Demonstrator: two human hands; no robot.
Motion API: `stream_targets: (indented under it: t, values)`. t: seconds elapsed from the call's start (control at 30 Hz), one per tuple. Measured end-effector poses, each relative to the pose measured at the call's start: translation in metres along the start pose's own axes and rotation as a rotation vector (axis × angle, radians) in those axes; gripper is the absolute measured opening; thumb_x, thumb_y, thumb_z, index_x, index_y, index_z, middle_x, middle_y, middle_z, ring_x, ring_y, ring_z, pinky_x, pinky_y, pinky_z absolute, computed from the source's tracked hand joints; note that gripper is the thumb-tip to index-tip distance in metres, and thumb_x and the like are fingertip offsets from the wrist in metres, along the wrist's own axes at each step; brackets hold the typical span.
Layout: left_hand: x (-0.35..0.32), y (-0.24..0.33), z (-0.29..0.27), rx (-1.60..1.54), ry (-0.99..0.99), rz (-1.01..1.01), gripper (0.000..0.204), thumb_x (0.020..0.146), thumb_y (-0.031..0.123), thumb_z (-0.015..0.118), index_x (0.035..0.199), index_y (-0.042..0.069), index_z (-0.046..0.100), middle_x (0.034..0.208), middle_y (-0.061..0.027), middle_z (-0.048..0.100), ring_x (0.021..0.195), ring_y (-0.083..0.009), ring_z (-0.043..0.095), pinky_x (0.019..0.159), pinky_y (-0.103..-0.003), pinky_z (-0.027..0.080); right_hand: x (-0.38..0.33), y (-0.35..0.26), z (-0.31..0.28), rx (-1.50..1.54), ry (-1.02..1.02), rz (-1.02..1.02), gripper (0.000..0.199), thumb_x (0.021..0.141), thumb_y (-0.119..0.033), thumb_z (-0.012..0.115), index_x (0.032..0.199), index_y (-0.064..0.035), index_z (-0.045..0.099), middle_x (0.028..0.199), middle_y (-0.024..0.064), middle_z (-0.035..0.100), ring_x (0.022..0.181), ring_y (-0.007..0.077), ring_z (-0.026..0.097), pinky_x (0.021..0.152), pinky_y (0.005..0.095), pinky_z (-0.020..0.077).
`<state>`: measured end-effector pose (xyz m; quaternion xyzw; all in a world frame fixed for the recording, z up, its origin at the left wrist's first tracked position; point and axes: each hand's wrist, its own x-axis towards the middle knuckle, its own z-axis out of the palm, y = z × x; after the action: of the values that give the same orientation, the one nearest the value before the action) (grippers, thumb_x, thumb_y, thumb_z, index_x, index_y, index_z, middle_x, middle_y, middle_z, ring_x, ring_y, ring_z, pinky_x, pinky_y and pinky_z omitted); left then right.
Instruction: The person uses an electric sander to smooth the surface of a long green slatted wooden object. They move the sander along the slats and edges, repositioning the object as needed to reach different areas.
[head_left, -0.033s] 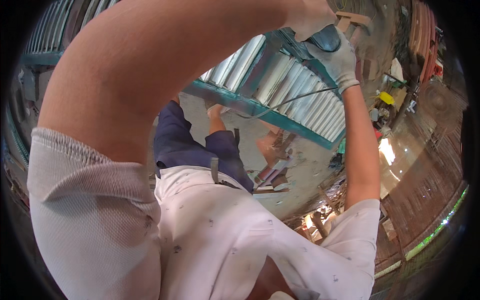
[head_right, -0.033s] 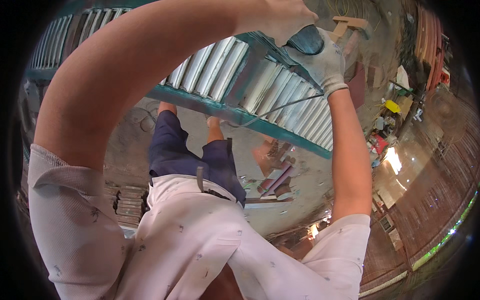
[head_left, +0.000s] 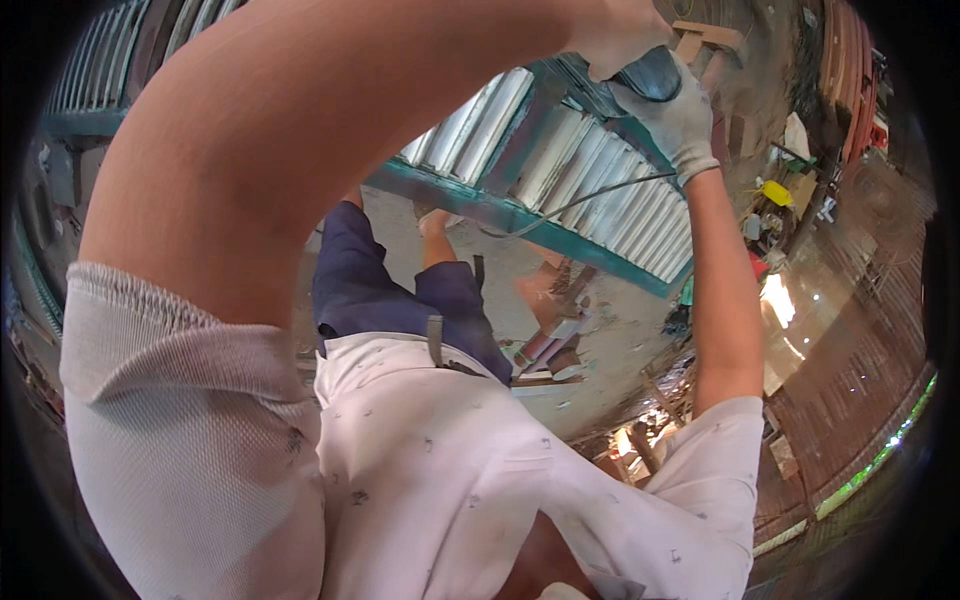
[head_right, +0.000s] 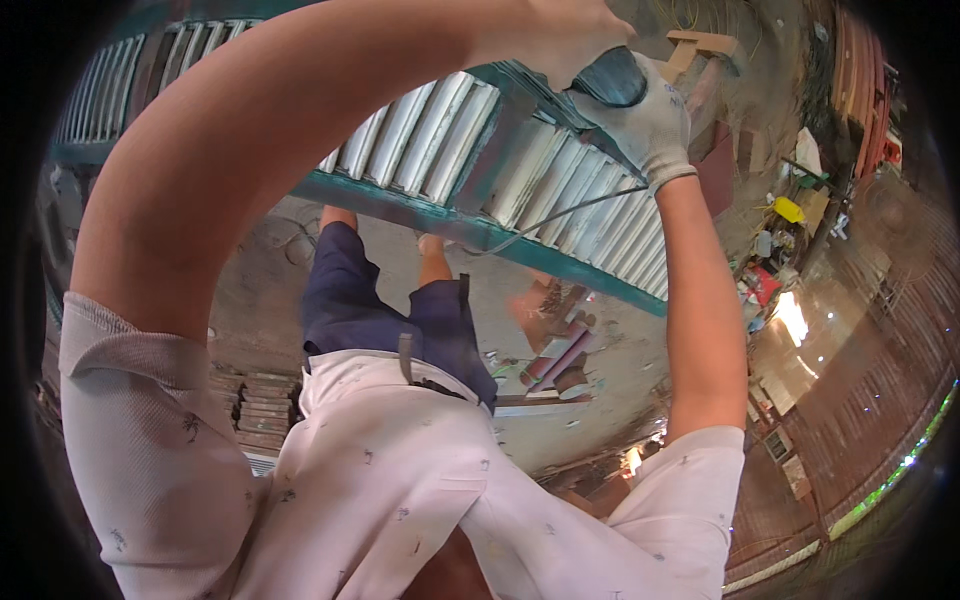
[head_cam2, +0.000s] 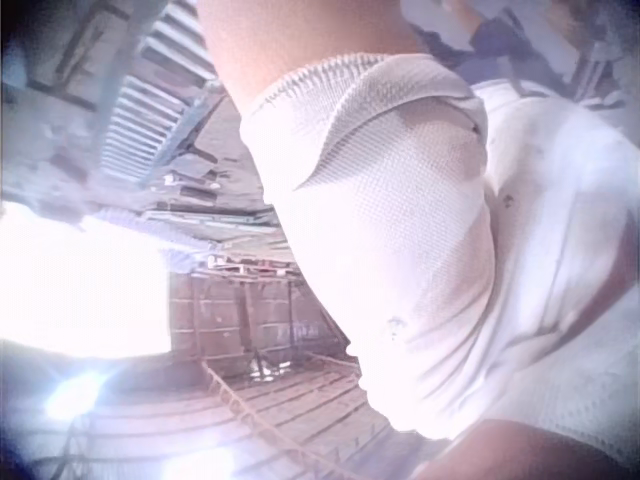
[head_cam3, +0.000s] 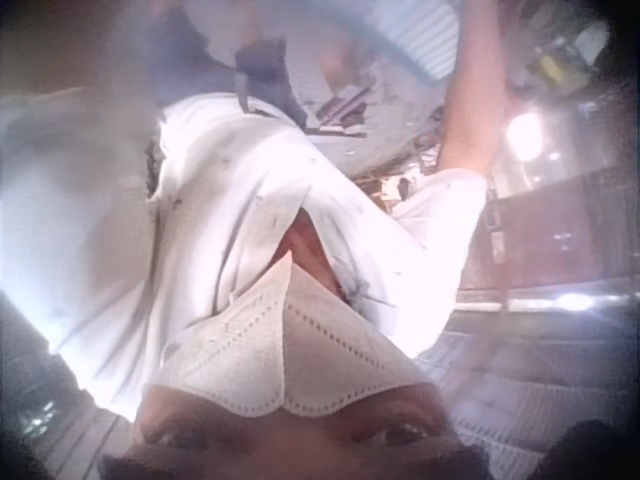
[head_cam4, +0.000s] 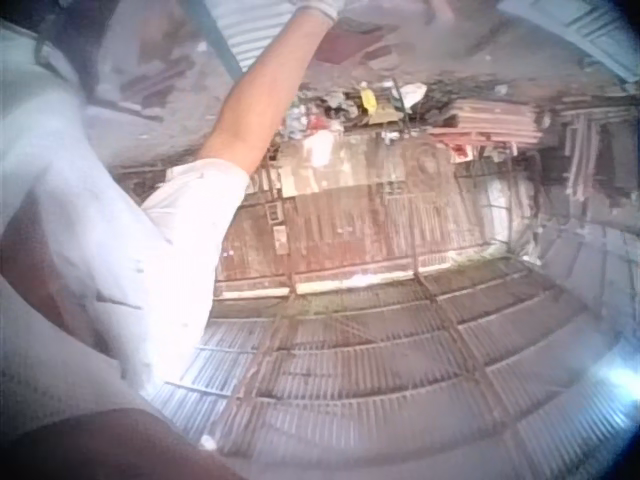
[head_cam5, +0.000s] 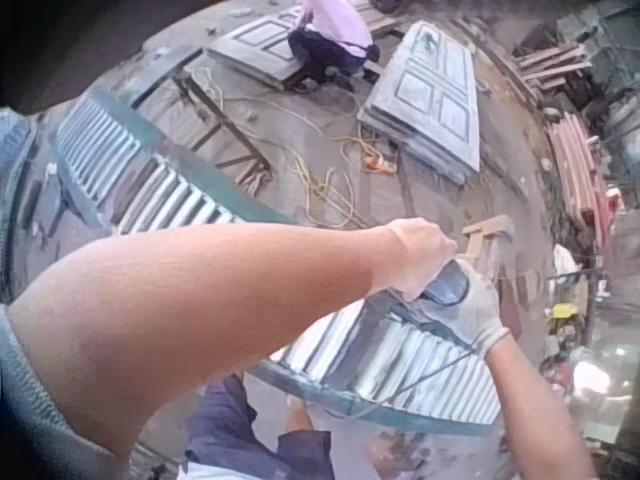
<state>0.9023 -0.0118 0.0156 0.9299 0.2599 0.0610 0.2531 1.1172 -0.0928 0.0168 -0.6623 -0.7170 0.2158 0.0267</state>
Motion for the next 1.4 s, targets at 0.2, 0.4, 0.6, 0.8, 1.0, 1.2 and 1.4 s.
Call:
stream_targets:
  t: [0.2,0.4,0.6,0.8,1.0,1.2,1.4]
  values:
    - [-0.042,-0.032,-0.031,-0.033,-0.017,-0.084,0.05,0.072,0.018,0.089,0.118,0.005,0.077,0.114,-0.0224,0.081,0.115,-0.041,0.078,0.099,-0.049,0.061,0.021,-0.052,0.019,0.129,0.082,-0.077,0.074,0.073,-0.053,0.097,0.128,-0.0093,0.074,0.121,0.0191,0.082,0.114,0.0359,0.079,0.1,0.046,0.0605]
    - [-0.109,-0.074,-0.102,-0.086,-0.032,-0.158,0.039,0.087,0.027,0.081,0.12,0.008,0.075,0.131,-0.0197,0.077,0.134,-0.0421,0.068,0.112,-0.056,0.053,0.063,-0.141,0.026,-0.013,0.075,-0.144,0.072,0.075,-0.066,0.091,0.13,-0.0215,0.077,0.118,0.0131,0.084,0.113,0.0349,0.08,0.096,0.0473,0.0624]
    - [-0.201,-0.139,-0.076,-0.042,0.222,-0.347,0.053,0.07,0.02,0.096,0.112,0.009,0.065,0.106,-0.0154,0.074,0.108,-0.0407,0.075,0.091,-0.052,0.06,0.121,-0.234,0.045,0.154,-0.201,-0.163,0.075,0.076,-0.051,0.096,0.137,-0.0144,0.072,0.127,0.0161,0.081,0.119,0.0367,0.077,0.103,0.0466,0.0598]
    - [-0.316,-0.146,-0.072,0.098,0.709,-0.777,0.085,0.072,0.018,0.099,0.147,0.013,0.06,0.147,-0.0133,0.063,0.141,-0.0369,0.06,0.115,-0.048,0.051,0.16,-0.344,0.056,0.145,-0.246,-0.243,0.082,0.08,-0.057,0.089,0.145,-0.0139,0.066,0.127,0.021,0.08,0.121,0.0408,0.076,0.103,0.0495,0.059]
    - [-0.427,-0.147,0.052,0.223,0.875,-1.556,0.076,0.096,0.038,0.081,0.162,0.015,0.051,0.168,-0.0102,0.047,0.163,-0.0332,0.036,0.131,-0.064,0.025,0.202,-0.453,0.085,0.166,-0.201,-0.345,0.075,0.079,-0.058,0.087,0.136,-0.0107,0.07,0.124,0.0233,0.08,0.122,0.0419,0.075,0.105,0.0498,0.0587]
    - [-0.428,-0.146,0.075,0.244,0.905,-1.532,0.067,0.104,0.041,0.07,0.165,0.018,0.051,0.173,-0.0052,0.045,0.167,-0.0318,0.032,0.133,-0.069,0.018,0.225,-0.49,0.094,0.075,-0.206,-0.4,0.073,0.077,-0.047,0.093,0.135,-0.0054,0.074,0.128,0.0192,0.081,0.121,0.0371,0.076,0.104,0.0454,0.0585]
    - [-0.429,-0.146,0.08,0.239,0.9,-1.568,0.067,0.105,0.046,0.066,0.164,0.02,0.052,0.173,-0.0046,0.042,0.168,-0.0295,0.028,0.134,-0.069,0.017,0.196,-0.387,0.077,0.126,-0.268,-0.398,0.081,0.076,-0.05,0.094,0.143,-0.0098,0.071,0.13,0.0175,0.08,0.123,0.0366,0.076,0.106,0.0474,0.0578]
